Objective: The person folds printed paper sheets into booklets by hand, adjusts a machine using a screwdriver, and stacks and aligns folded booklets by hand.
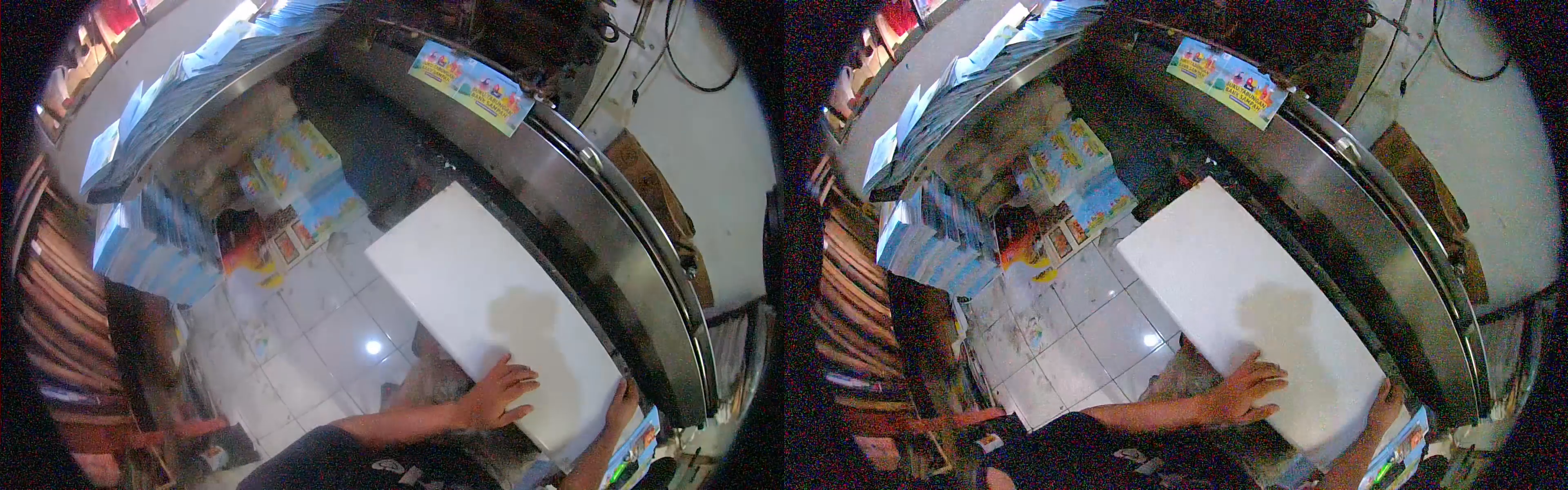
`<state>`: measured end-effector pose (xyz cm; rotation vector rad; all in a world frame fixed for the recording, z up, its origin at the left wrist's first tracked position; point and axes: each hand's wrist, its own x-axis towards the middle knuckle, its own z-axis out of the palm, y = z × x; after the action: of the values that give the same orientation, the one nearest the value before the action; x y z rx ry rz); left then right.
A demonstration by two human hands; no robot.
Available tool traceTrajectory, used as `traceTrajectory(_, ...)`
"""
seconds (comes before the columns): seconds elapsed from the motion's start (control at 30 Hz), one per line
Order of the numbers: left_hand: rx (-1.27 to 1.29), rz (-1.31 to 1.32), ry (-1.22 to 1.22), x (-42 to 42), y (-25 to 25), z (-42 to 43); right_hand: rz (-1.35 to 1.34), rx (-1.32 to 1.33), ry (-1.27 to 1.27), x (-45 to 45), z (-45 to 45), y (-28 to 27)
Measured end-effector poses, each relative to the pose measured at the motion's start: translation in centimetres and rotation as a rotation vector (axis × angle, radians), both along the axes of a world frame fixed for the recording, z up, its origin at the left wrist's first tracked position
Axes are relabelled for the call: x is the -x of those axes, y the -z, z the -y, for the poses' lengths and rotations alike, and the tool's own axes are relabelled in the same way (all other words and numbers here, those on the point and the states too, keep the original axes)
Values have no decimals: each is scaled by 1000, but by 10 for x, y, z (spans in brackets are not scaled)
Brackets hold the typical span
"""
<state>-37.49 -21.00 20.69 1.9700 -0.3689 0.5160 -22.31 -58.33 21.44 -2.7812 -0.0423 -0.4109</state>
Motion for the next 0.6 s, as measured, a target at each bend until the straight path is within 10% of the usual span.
traceTrajectory(0.37,89,-232,180,-55,-67,-144,-109,72,53,14,33,15)
traceTrajectory(0.5,693,-372,-468,-252,-72,-287,-135,-57,101,28,8,-4)
traceTrajectory(0.6,1301,-572,-385,-326,-90,-346,-113,-27,-6,37,-39,-47)
